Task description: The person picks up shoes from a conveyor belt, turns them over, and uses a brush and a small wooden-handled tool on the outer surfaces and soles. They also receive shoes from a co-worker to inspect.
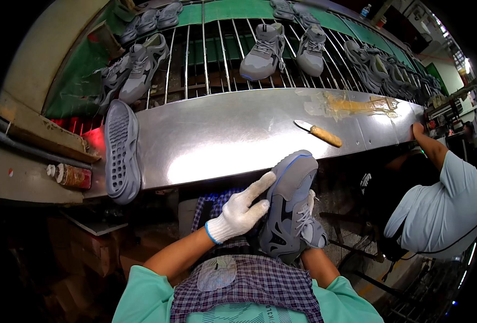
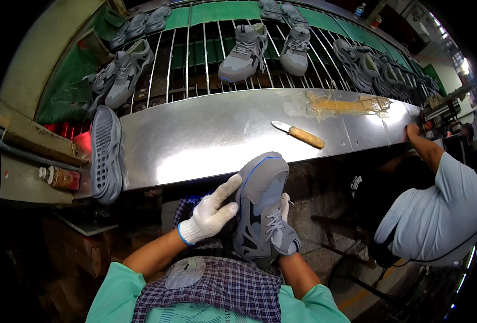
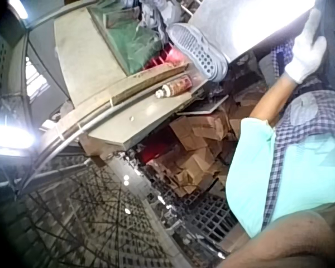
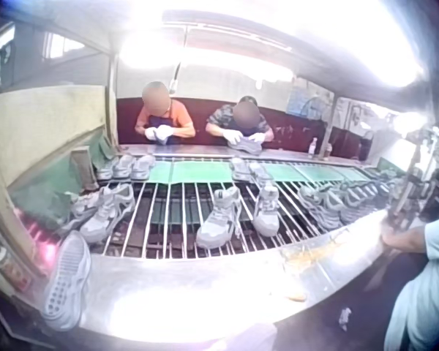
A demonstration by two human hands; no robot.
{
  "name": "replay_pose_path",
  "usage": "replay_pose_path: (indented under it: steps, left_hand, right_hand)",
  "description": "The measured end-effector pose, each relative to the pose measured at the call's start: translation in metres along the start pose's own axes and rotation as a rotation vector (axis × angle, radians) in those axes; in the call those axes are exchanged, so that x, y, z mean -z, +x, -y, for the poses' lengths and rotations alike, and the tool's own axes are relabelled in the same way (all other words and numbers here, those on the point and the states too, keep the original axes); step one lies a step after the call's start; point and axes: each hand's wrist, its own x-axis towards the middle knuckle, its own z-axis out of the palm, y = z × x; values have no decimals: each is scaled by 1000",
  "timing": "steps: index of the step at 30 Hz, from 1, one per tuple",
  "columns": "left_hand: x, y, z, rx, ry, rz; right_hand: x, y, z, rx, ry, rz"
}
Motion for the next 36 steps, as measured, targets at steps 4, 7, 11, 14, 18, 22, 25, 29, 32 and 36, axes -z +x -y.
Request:
replay_pose_path:
  steps: [4, 7, 11, 14, 18, 22, 25, 29, 32, 36]
  left_hand:
    - [-10, -7, 4, -2, -58, -74]
    - [-17, -10, -10, 21, 52, -130]
    - [-18, -10, -11, -16, 41, -202]
    - [-11, -2, -16, -70, 146, -256]
    - [-15, 9, -20, -261, 403, -478]
    - [-3, 26, -52, -293, 292, -482]
    - [16, 33, -89, -197, -70, -285]
    - [34, 40, -105, -57, -178, -140]
    - [46, 46, -110, -16, -35, -99]
    - [51, 37, -96, -78, 64, -131]
  right_hand:
    - [1, 1, -2, 6, 8, -9]
    - [1, 1, -1, 11, 13, -9]
    - [1, 5, 3, 4, 7, -12]
    - [-10, 0, 5, -17, -6, -39]
    - [-32, -12, 8, -5, -69, -6]
    - [-36, -12, 3, 10, -140, 153]
    - [-38, -9, 1, 16, -195, 225]
    - [-61, -16, 2, -79, -132, 64]
    - [-26, 9, -14, -47, -187, 141]
    - [-45, -4, -12, -145, -97, 144]
